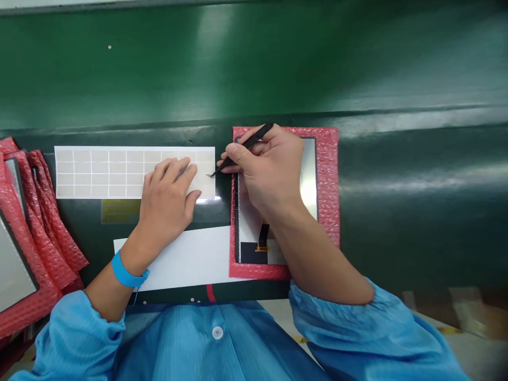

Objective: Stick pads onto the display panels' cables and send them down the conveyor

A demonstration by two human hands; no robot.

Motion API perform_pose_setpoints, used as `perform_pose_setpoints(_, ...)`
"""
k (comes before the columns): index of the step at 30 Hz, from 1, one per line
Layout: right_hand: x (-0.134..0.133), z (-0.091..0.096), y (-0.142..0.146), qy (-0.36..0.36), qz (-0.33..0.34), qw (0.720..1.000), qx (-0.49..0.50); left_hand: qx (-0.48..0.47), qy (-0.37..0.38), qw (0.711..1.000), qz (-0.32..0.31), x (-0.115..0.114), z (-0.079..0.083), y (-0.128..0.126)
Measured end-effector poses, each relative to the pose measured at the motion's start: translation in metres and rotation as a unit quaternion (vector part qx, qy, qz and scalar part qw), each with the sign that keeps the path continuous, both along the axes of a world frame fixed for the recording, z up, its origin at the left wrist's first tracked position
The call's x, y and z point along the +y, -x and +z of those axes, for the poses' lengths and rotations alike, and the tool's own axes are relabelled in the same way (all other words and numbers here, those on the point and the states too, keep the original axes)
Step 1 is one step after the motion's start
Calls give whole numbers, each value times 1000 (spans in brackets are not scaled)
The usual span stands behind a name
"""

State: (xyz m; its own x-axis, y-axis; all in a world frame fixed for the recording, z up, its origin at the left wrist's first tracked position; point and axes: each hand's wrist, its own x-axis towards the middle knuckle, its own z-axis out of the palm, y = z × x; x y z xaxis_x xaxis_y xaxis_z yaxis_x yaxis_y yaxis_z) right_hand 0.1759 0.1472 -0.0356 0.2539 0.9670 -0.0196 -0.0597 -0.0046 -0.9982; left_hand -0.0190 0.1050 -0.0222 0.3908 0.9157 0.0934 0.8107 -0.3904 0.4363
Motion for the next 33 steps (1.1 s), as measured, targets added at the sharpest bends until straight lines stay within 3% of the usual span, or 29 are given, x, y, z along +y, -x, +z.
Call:
perform_pose_setpoints(5, -21, 21, -34, 8, -9, 997, 76, -11, -32, 999, -6, 4, -5, 3)
perform_pose_setpoints(9, -63, 35, -81, 39, -64, 996, 47, -37, -114, 992, -27, 3, -5, -4)
perform_pose_setpoints(12, -95, 33, -101, 101, -92, 990, 35, -83, -171, 978, -84, -12, 3, -23)
perform_pose_setpoints(15, -116, 27, -103, 132, -114, 984, 29, -130, -141, 967, -171, -35, 12, -45)
perform_pose_setpoints(18, -123, 27, -96, 141, -110, 984, 27, -123, -86, 965, -215, -50, 13, -58)
perform_pose_setpoints(33, -121, 36, -85, 157, -126, 978, -56, -80, -93, 964, -237, -54, 3, -60)
